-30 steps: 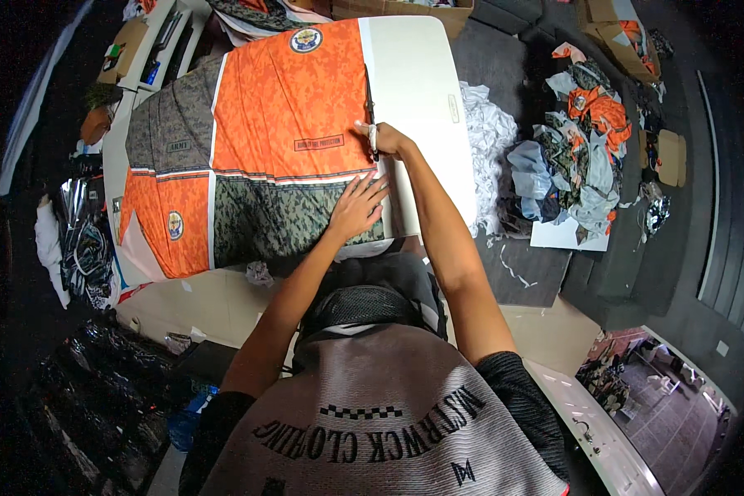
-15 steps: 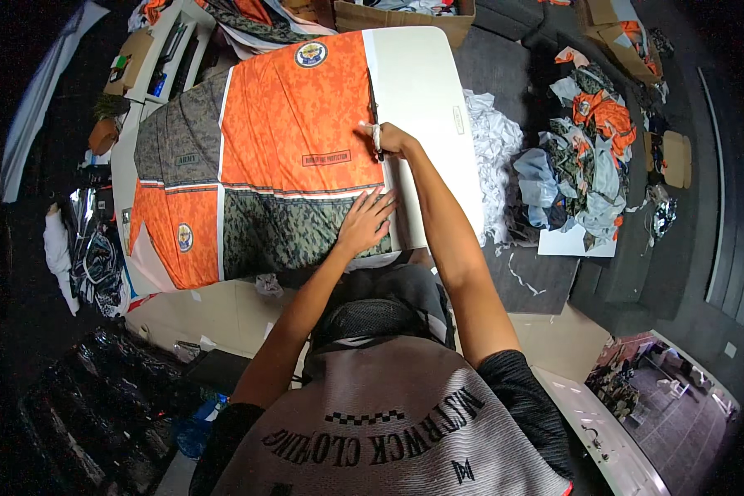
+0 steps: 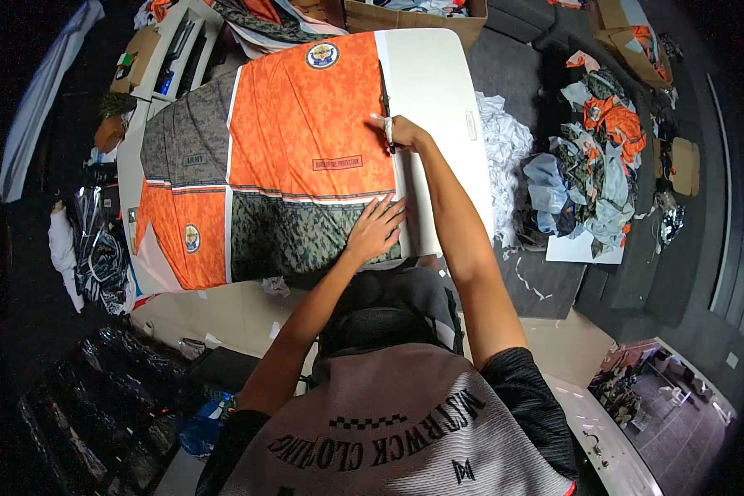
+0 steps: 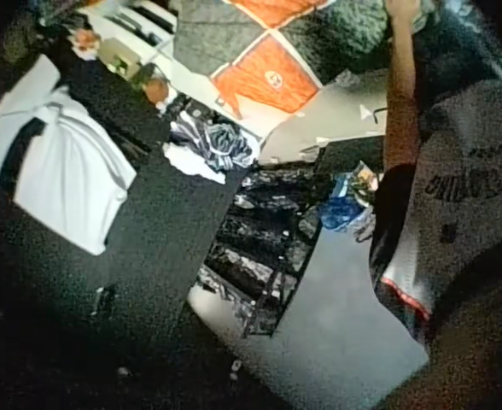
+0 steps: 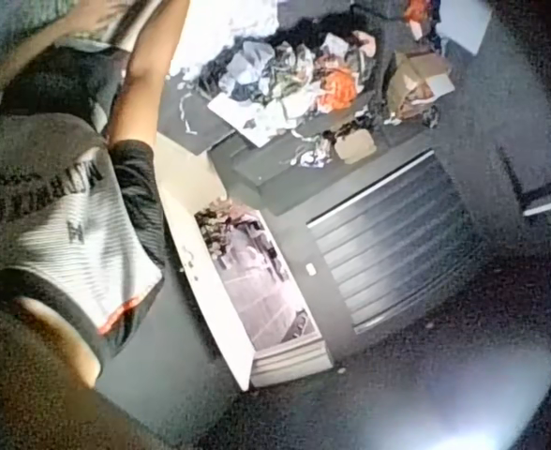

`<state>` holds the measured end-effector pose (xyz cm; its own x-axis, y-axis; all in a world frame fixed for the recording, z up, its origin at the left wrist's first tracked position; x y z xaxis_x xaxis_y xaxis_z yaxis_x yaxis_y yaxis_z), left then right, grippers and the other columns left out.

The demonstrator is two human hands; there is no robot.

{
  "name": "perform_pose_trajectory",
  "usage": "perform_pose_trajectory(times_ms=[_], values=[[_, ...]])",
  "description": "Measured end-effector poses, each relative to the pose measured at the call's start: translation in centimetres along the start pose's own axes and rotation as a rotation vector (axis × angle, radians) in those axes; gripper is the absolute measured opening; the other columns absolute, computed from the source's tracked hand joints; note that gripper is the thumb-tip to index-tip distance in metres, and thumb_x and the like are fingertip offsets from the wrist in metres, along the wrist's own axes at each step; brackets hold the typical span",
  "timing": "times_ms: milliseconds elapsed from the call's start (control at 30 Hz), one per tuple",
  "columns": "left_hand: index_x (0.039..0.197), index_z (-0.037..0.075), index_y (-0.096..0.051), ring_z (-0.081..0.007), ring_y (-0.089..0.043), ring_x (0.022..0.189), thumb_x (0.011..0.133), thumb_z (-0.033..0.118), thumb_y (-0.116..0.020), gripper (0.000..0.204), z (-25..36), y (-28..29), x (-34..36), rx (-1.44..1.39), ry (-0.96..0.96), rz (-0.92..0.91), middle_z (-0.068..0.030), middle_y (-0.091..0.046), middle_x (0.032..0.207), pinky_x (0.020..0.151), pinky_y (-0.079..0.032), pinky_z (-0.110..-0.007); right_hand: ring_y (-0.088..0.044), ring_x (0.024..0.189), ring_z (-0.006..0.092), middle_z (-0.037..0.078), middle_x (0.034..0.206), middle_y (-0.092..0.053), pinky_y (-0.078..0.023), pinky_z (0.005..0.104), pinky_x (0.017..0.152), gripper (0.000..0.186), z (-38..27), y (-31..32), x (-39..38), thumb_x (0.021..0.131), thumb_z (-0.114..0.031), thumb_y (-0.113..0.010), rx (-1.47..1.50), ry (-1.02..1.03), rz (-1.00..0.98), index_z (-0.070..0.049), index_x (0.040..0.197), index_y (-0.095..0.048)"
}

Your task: Cutting a piece of camouflage fabric with scissors on a large table.

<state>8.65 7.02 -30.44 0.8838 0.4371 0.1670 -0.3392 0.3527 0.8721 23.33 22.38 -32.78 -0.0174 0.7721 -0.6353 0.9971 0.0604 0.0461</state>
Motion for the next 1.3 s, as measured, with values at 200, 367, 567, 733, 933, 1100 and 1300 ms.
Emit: perform_pose_trajectory(times_ms=[200, 367, 567, 733, 933, 1100, 1300], values=[[0.123, 0.008, -0.056, -0.0271, -0.028, 0.142, 0.087, 0.023, -0.052, 0.040, 0.0, 0.0, 0.0, -0.027, 0.006, 0.003, -0.0048, -0.043, 0.145, 0.115, -0.021, -0.042, -0.054, 0.048, 0.0180, 0.007, 0.053, -0.053, -0.041, 0.0287, 0.046, 0.062, -0.7, 0.4, 0.5, 0.092, -0.058, -0.052, 0.006, 0.012, 0.015, -0.005, 0.060, -0.058], [0.122, 0.008, -0.056, -0.0276, -0.029, 0.141, 0.086, 0.023, -0.052, 0.039, -0.2, 0.0, 0.0, -0.035, 0.005, 0.002, -0.0052, -0.045, 0.143, 0.115, -0.021, -0.042, -0.054, 0.048, 0.0179, 0.008, 0.053, -0.054, -0.040, 0.0284, 0.045, 0.061, -2.0, 1.2, 1.1, 0.091, -0.058, -0.054, 0.003, 0.000, 0.027, -0.006, 0.059, -0.057], [0.122, 0.008, -0.057, -0.0282, -0.029, 0.141, 0.086, 0.023, -0.052, 0.039, 0.0, 0.2, -0.1, -0.050, 0.008, 0.007, -0.0055, -0.046, 0.142, 0.115, -0.021, -0.043, -0.054, 0.047, 0.0178, 0.008, 0.053, -0.054, -0.040, 0.0279, 0.045, 0.061, -3.0, 1.7, 1.5, 0.090, -0.060, -0.055, 0.008, -0.002, 0.012, -0.007, 0.059, -0.056], [0.122, 0.007, -0.057, -0.0287, -0.029, 0.141, 0.086, 0.022, -0.052, 0.038, 0.0, 0.4, 0.0, -0.054, 0.007, 0.001, -0.0057, -0.046, 0.142, 0.115, -0.021, -0.043, -0.053, 0.047, 0.0177, 0.007, 0.053, -0.054, -0.039, 0.0278, 0.045, 0.060, -3.7, 2.3, 2.8, 0.089, -0.060, -0.055, 0.022, 0.027, 0.028, -0.008, 0.059, -0.056], [0.123, 0.007, -0.056, -0.0293, -0.028, 0.142, 0.087, 0.023, -0.052, 0.039, 0.0, 0.1, -0.2, -0.064, 0.015, -0.064, -0.0059, -0.046, 0.142, 0.115, -0.021, -0.043, -0.053, 0.047, 0.0183, 0.007, 0.056, -0.051, -0.041, 0.0283, 0.043, 0.057, -4.4, 3.5, 3.7, 0.090, -0.055, -0.058, 0.023, -0.037, 0.066, -0.004, 0.063, -0.054], [0.125, 0.008, -0.055, -0.0293, -0.027, 0.142, 0.087, 0.022, -0.053, 0.041, -0.1, -0.3, -0.2, -0.060, 0.020, -0.081, -0.0058, -0.046, 0.142, 0.115, -0.020, -0.044, -0.053, 0.048, 0.0185, 0.007, 0.057, -0.050, -0.042, 0.0285, 0.044, 0.057, -4.7, 3.9, 4.3, 0.090, -0.055, -0.057, 0.001, -0.072, 0.067, -0.004, 0.066, -0.055], [0.130, 0.009, -0.053, -0.0295, -0.026, 0.142, 0.088, 0.023, -0.053, 0.044, -0.1, -0.4, -0.3, -0.085, 0.023, -0.090, -0.0056, -0.045, 0.142, 0.116, -0.019, -0.045, -0.053, 0.048, 0.0185, 0.007, 0.057, -0.050, -0.043, 0.0293, 0.045, 0.057, -5.3, 3.9, 5.3, 0.089, -0.056, -0.058, 0.016, -0.011, 0.043, -0.003, 0.066, -0.055]])
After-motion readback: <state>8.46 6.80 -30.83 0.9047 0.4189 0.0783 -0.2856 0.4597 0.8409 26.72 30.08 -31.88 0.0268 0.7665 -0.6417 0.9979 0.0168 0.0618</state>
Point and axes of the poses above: each hand's wrist, its own x-axis towards the middle knuckle, its own y-axis out of the back of the hand, z = x × y, the point moved 8 cm from there along x, towards the middle knuckle
